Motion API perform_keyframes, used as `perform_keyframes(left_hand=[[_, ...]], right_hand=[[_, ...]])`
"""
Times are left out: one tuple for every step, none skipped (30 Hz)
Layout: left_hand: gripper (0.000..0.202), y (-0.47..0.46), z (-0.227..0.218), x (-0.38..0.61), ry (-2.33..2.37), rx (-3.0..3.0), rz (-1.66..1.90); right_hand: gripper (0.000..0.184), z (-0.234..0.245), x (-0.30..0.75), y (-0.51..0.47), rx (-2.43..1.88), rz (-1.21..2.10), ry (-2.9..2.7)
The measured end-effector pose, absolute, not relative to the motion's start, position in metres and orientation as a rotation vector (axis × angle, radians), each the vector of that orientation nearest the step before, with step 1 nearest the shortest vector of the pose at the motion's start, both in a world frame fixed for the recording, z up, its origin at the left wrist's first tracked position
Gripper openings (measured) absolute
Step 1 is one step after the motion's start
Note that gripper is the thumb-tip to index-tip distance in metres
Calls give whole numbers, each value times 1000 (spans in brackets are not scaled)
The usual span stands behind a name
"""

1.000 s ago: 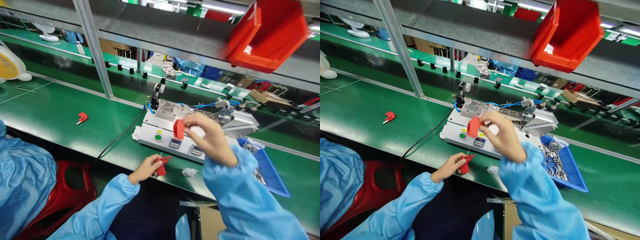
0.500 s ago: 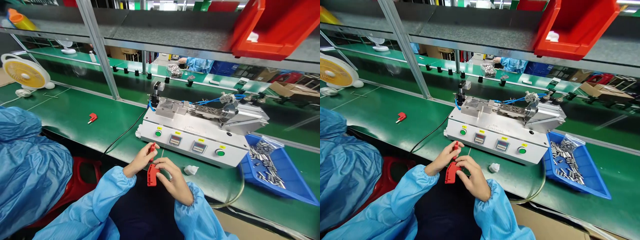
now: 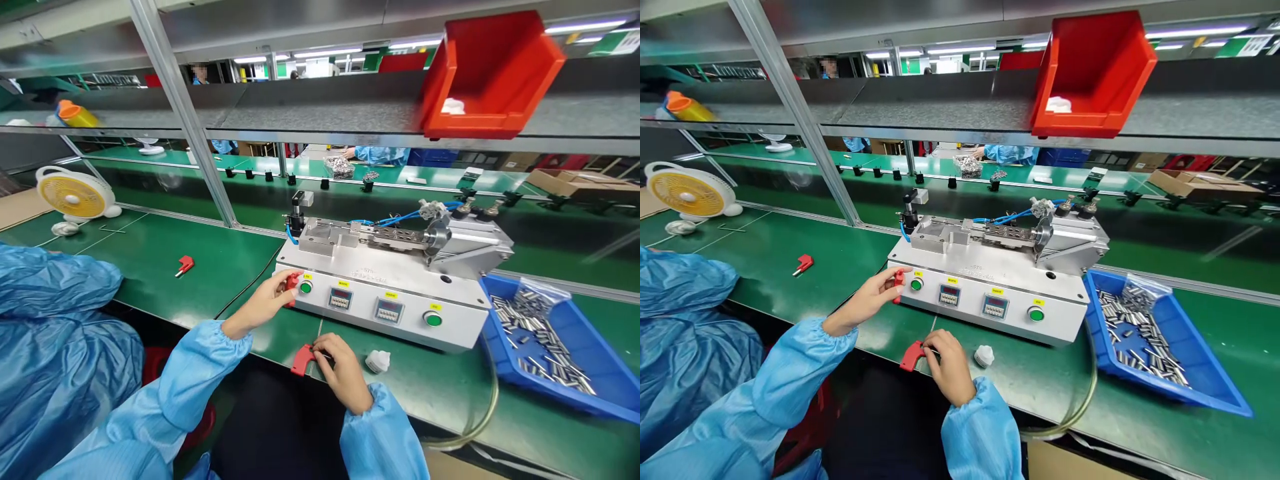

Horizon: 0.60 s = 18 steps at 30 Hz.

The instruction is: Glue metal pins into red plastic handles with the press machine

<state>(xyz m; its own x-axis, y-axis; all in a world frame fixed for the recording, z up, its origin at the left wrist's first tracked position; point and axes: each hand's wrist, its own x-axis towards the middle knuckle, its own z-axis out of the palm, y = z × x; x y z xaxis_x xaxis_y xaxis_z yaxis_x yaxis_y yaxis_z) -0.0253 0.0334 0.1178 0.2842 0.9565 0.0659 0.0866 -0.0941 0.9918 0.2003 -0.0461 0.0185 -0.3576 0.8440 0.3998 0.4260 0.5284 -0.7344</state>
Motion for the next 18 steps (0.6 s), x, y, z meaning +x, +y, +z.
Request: perform_keyframes(left_hand=[[51,37,120,-23,1044,1494,1044],[48,41,123,-21,1067,1535,1091],[45,46,127,-19,1095,1591,1138],[41,51,132,-17,1131,1664,1178],[37,58,138,-14,1175,1754,1205],[33,65,145,-12,1230,1860,1222],[30,74,153,-8,1296,1977,1229],[29,83,161,-4,1372,2097,1220],[30,93,170,2,1455,2211,1189],[30,103,178,8,1541,2313,1126],[30,112,186,15,1622,2398,1030],[29,120,193,22,1694,2460,908],[28,127,199,29,1750,2501,780],[26,132,203,35,1793,2524,669],[26,137,207,40,1826,2531,585],[26,140,210,44,1853,2529,527],[26,142,212,47,1878,2520,489],[26,143,213,49,1900,2508,463]], right_hand=[[18,18,200,-48,-1054,622,-2017],[18,16,199,-49,-1081,566,-2053],[18,15,199,-50,-1115,507,-2077],[19,14,199,-50,-1154,447,-2083],[20,12,200,-49,-1197,390,-2072],[21,11,200,-48,-1238,341,-2050],[22,10,200,-46,-1270,304,-2027],[22,9,201,-44,-1292,280,-2009],[22,9,201,-43,-1305,268,-1997],[22,9,201,-41,-1309,266,-1991],[21,9,201,-40,-1308,271,-1988],[20,9,201,-40,-1304,279,-1988],[20,10,202,-40,-1301,287,-1986],[19,10,202,-41,-1297,294,-1987],[19,10,203,-42,-1294,300,-1989],[18,10,203,-43,-1293,307,-1992],[18,10,204,-43,-1293,312,-1993],[18,10,204,-44,-1292,318,-1993]])
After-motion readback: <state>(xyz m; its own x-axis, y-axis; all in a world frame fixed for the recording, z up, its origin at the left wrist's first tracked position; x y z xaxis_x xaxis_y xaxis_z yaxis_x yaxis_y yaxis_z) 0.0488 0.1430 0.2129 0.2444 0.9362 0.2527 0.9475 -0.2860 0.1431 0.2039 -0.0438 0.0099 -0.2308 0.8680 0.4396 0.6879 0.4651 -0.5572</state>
